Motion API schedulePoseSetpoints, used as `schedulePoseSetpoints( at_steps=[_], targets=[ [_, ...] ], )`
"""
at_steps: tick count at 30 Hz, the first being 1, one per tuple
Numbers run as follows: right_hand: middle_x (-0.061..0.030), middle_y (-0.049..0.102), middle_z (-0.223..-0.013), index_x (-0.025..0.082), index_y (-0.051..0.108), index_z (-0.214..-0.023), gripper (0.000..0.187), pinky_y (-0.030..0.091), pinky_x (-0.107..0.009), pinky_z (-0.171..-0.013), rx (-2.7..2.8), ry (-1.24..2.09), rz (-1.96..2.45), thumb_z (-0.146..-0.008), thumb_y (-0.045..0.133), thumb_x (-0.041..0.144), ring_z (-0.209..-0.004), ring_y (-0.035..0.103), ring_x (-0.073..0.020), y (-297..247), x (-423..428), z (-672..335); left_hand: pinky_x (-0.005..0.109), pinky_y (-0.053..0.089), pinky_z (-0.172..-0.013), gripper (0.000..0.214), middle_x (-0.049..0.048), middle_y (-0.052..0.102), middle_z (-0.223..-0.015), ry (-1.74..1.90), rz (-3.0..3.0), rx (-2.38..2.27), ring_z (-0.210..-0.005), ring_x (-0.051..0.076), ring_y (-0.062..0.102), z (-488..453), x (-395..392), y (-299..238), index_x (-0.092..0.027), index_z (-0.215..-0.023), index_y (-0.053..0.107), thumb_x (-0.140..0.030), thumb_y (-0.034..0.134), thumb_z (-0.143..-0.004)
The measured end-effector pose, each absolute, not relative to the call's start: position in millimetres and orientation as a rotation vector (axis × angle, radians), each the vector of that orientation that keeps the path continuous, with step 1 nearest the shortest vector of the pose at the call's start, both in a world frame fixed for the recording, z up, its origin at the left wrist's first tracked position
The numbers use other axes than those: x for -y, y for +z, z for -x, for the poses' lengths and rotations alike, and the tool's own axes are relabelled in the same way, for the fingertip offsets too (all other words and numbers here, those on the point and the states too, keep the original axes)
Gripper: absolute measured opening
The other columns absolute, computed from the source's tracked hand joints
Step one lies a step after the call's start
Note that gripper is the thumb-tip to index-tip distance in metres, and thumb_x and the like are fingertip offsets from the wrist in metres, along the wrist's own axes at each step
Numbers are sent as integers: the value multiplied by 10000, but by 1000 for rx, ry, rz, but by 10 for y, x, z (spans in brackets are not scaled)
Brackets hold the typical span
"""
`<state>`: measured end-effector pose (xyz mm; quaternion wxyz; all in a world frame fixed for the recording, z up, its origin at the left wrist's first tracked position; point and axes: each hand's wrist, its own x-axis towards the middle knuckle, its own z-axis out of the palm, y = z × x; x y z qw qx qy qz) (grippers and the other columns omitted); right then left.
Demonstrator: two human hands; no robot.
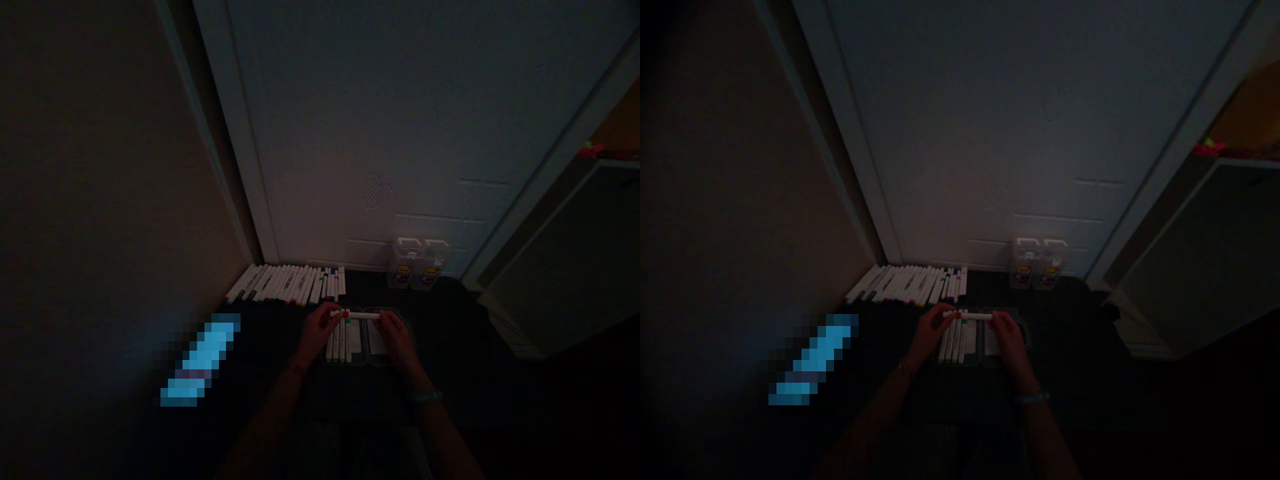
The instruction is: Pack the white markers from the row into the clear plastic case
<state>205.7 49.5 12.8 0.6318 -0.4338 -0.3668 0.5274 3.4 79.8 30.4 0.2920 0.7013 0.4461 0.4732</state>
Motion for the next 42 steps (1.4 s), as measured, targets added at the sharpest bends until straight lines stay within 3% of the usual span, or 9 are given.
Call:
schedulePoseSetpoints(
  at_steps=[5,11,27,42],
  targets=[
    [-3,648,-820,234,645,-850,302,460,-294,-732,869,1185,1013,-703,659,497,-812,589,-182,145,-486,-2058,204,359,-541,220,-15,567,-725,1286,-1849,-1140,-587,106,470,-39,-802,299,-182,-939,607,-359,548,-823],
    [-25,664,-847,242,665,-893,345,469,-333,-761,923,1148,1047,-688,660,519,-868,595,-214,189,-478,-2031,236,444,-669,215,40,642,-907,1281,-1915,-1056,-841,163,583,-36,-815,284,-191,-918,663,-342,530,-843],
    [-35,670,-978,260,659,-973,383,467,-365,-815,916,1136,1064,-690,656,518,-968,581,-234,273,-436,-2025,229,435,-648,228,33,618,-860,1302,-1963,-1089,-771,144,571,-44,-783,334,-186,-911,648,-338,482,-873],
    [-37,677,-963,259,673,-949,371,470,-363,-792,911,1125,1069,-681,667,515,-954,587,-241,296,-432,-2023,233,427,-639,232,37,625,-859,1276,-1957,-1158,-741,144,565,-47,-776,340,-176,-889,632,-351,483,-864]
  ],
)
